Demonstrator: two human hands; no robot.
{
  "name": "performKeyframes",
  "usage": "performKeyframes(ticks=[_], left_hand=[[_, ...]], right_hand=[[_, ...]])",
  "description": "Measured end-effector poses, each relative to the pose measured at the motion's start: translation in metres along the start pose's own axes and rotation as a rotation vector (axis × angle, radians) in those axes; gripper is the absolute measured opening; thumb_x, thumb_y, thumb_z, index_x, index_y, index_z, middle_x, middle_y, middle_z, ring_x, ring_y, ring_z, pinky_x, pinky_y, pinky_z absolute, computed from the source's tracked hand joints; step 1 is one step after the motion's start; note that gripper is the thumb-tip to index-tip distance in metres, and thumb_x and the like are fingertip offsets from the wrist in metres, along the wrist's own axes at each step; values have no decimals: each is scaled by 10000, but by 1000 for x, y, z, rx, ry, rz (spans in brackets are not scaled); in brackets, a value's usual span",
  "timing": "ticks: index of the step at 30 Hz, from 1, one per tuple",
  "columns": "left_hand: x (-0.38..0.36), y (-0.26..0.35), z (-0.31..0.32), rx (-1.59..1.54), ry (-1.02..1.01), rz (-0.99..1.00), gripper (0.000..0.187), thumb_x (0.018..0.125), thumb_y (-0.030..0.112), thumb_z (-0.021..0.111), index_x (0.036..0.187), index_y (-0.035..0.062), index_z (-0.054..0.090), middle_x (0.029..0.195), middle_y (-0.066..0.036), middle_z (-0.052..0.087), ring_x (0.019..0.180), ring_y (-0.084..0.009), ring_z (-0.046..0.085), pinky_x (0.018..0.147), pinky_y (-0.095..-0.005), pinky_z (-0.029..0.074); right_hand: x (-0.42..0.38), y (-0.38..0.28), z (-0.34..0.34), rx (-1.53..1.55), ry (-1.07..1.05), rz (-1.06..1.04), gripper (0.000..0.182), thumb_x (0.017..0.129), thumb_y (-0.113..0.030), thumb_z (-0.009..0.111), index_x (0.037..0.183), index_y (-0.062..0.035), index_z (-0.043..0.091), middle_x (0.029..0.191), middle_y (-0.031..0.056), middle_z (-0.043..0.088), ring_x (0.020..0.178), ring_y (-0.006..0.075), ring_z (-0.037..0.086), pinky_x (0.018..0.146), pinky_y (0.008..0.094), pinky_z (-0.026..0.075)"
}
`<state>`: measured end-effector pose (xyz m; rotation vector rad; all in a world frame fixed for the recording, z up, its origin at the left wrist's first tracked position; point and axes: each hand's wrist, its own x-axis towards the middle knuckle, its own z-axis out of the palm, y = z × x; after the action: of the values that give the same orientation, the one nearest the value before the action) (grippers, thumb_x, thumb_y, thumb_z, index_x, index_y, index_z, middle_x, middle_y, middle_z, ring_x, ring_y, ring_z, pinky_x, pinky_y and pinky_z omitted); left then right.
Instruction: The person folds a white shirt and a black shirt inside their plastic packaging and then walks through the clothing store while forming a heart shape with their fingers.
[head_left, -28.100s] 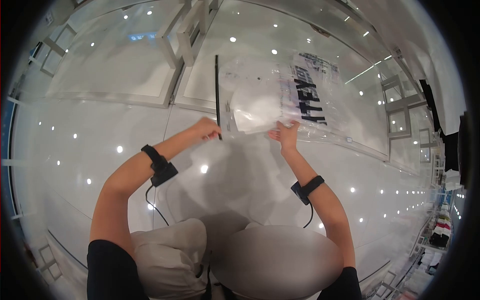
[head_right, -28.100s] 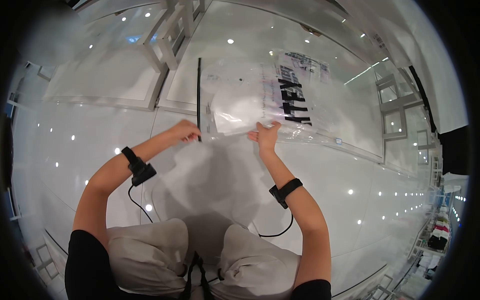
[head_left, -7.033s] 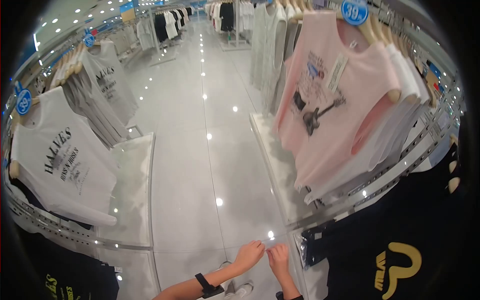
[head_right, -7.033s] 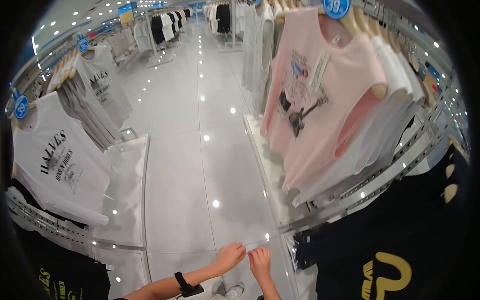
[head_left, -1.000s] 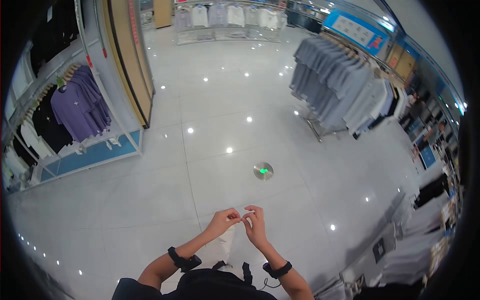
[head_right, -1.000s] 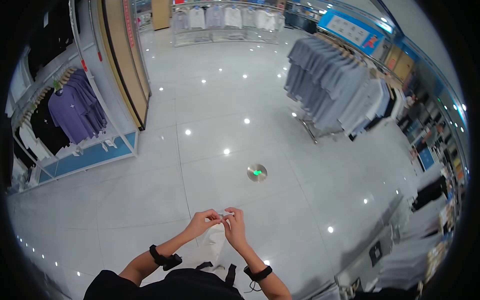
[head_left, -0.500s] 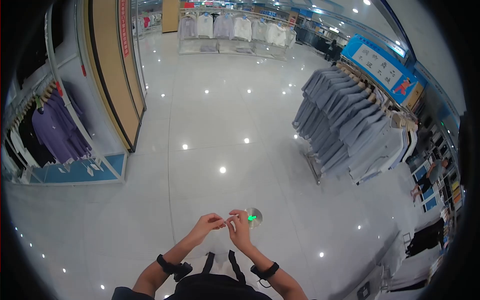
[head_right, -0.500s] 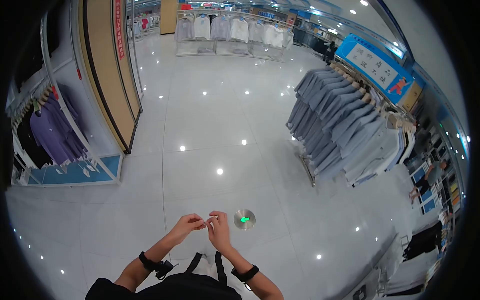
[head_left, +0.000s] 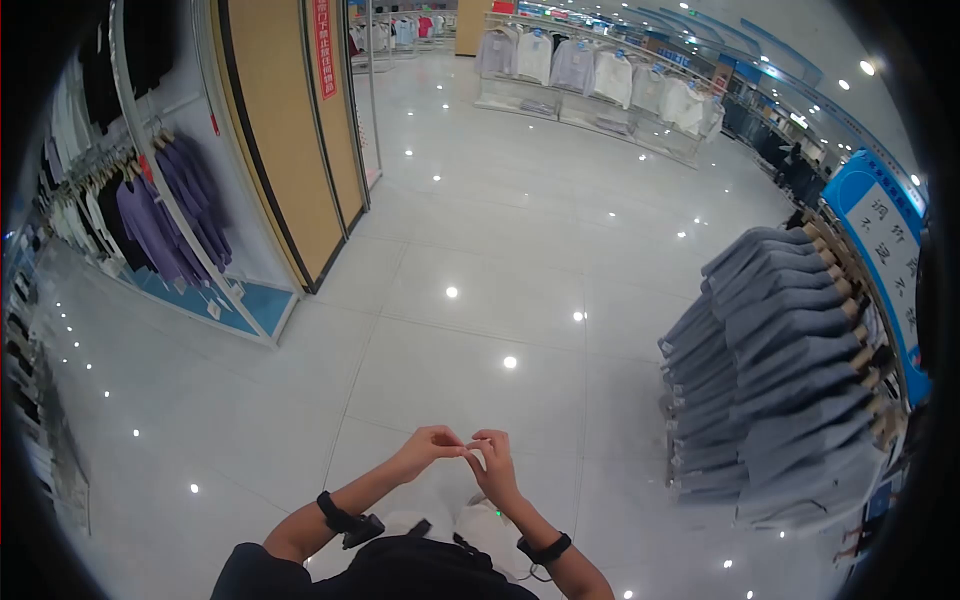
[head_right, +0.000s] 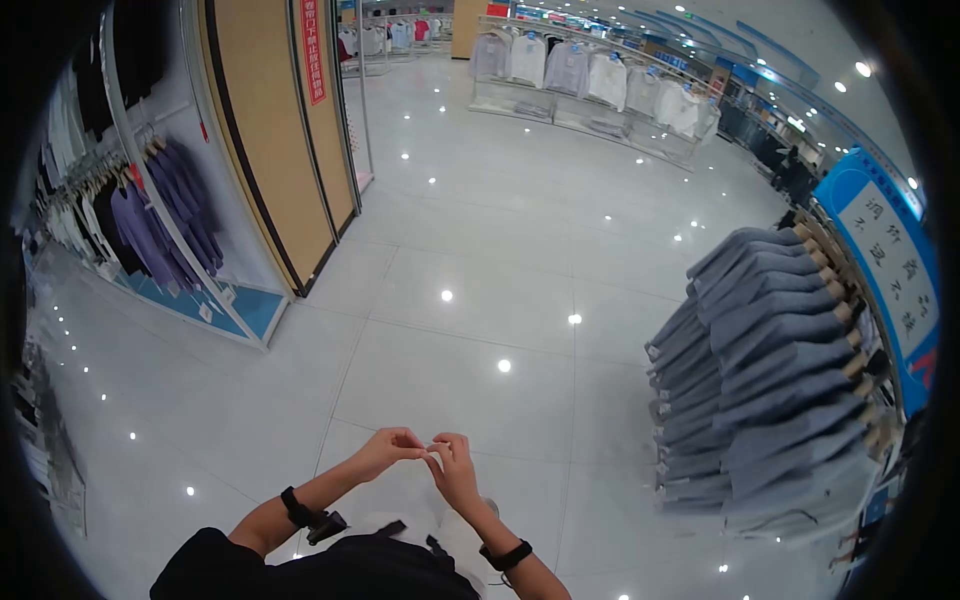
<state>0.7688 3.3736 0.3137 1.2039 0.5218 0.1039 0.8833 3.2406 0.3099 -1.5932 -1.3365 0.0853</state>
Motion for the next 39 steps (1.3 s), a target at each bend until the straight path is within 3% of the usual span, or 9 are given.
performKeyframes(ticks=[5, 10, 13, 16, 22, 23, 26, 30, 39], left_hand=[[93, 40, 45, 115, 102, 111, 80, 816, 66, 639, 859, 22, 589, 860, -52, 623, 847, -115, 588, 807, -263, 462], [182, 62, 41, 257, 190, 222, 106, 824, 90, 636, 859, 4, 587, 850, -51, 626, 823, -102, 588, 753, -250, 467], [240, 87, 32, 430, 320, 281, 119, 829, 110, 635, 863, 4, 593, 853, -49, 626, 819, -106, 585, 763, -254, 459], [315, 119, 28, 406, 420, 357, 123, 824, 130, 642, 873, 25, 604, 825, -63, 615, 793, -155, 591, 735, -281, 466], [457, 219, 14, 1057, 561, 716, 152, 784, 202, 642, 851, 68, 614, 859, -61, 535, 910, -226, 512, 782, -353, 379], [478, 235, 10, 1080, 594, 739, 145, 774, 204, 642, 841, 79, 616, 892, -54, 525, 933, -225, 501, 794, -365, 361], [532, 268, -5, 1055, 712, 782, 120, 714, 174, 668, 795, 106, 611, 991, -62, 512, 1001, -254, 471, 833, -419, 337], [596, 291, -40, 897, 746, 592, 96, 684, 119, 684, 724, 103, 599, 978, -39, 469, 999, -221, 454, 864, -404, 331], [725, 357, -75, 739, 1119, 469, 134, 713, 122, 679, 660, 94, 560, 998, -42, 418, 1044, -223, 395, 924, -399, 279]], right_hand=[[70, 77, -67, 51, -125, 47, 128, 792, -71, 632, 871, -30, 541, 1026, 125, 514, 982, 304, 474, 806, 375, 421], [149, 158, -88, 227, -264, 58, 113, 795, -54, 626, 854, -34, 532, 1048, 114, 518, 1010, 292, 471, 816, 377, 418], [209, 210, -90, 247, -319, -56, 118, 786, -34, 630, 844, -33, 527, 1074, 103, 519, 1021, 284, 471, 823, 367, 418], [283, 263, -103, 251, -341, -90, 103, 782, -25, 631, 827, -28, 538, 1074, 103, 521, 1019, 276, 471, 792, 347, 430], [437, 354, -143, 226, -397, -142, 108, 775, -24, 639, 824, -27, 543, 1092, 115, 502, 998, 272, 477, 760, 340, 434], [458, 367, -146, 218, -414, -103, 114, 766, -22, 644, 831, -27, 551, 1090, 119, 500, 976, 280, 485, 749, 350, 440], [525, 393, -149, 30, -434, -273, 138, 754, -19, 651, 856, -27, 558, 1088, 134, 493, 977, 309, 479, 744, 362, 448], [603, 448, -117, -2, -484, -534, 144, 755, 31, 610, 870, -28, 546, 1061, 142, 488, 976, 325, 464, 741, 394, 433], [770, 545, -82, 471, -738, -617, 100, 761, 59, 579, 828, -9, 548, 1010, 141, 506, 940, 313, 452, 739, 384, 406]])
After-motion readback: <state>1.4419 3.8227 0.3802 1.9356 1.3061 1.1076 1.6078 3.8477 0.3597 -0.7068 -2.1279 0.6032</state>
